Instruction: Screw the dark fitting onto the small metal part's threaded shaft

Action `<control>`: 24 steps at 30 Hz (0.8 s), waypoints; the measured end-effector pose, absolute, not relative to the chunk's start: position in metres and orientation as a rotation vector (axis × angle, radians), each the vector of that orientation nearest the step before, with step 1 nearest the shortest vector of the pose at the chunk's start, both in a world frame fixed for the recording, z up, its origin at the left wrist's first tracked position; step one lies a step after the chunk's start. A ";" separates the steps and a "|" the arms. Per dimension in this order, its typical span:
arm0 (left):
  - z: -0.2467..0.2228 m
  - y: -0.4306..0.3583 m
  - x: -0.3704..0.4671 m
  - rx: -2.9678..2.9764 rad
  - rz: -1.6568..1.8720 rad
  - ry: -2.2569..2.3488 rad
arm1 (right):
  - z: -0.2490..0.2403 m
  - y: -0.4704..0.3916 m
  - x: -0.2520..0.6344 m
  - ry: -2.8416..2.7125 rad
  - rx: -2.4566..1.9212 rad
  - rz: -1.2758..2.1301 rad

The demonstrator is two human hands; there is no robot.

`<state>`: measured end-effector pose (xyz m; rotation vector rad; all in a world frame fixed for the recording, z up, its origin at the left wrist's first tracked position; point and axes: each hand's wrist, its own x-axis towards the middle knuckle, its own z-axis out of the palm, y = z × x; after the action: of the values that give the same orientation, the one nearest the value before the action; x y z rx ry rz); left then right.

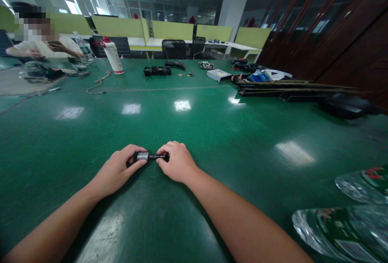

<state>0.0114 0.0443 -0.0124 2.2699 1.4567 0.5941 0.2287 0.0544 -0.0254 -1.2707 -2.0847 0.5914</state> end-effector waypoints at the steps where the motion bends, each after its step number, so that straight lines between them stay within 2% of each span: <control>1: -0.012 0.044 0.011 2.266 0.596 1.461 | -0.025 0.054 0.229 -2.077 -1.276 0.589; 24: -0.014 0.045 0.013 2.233 0.630 1.541 | -0.027 0.058 0.234 -1.936 -1.498 0.462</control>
<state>0.0128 0.0447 -0.0137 2.2328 1.5413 0.6303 0.2345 0.0577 -0.0273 -1.4978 -1.9357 0.4616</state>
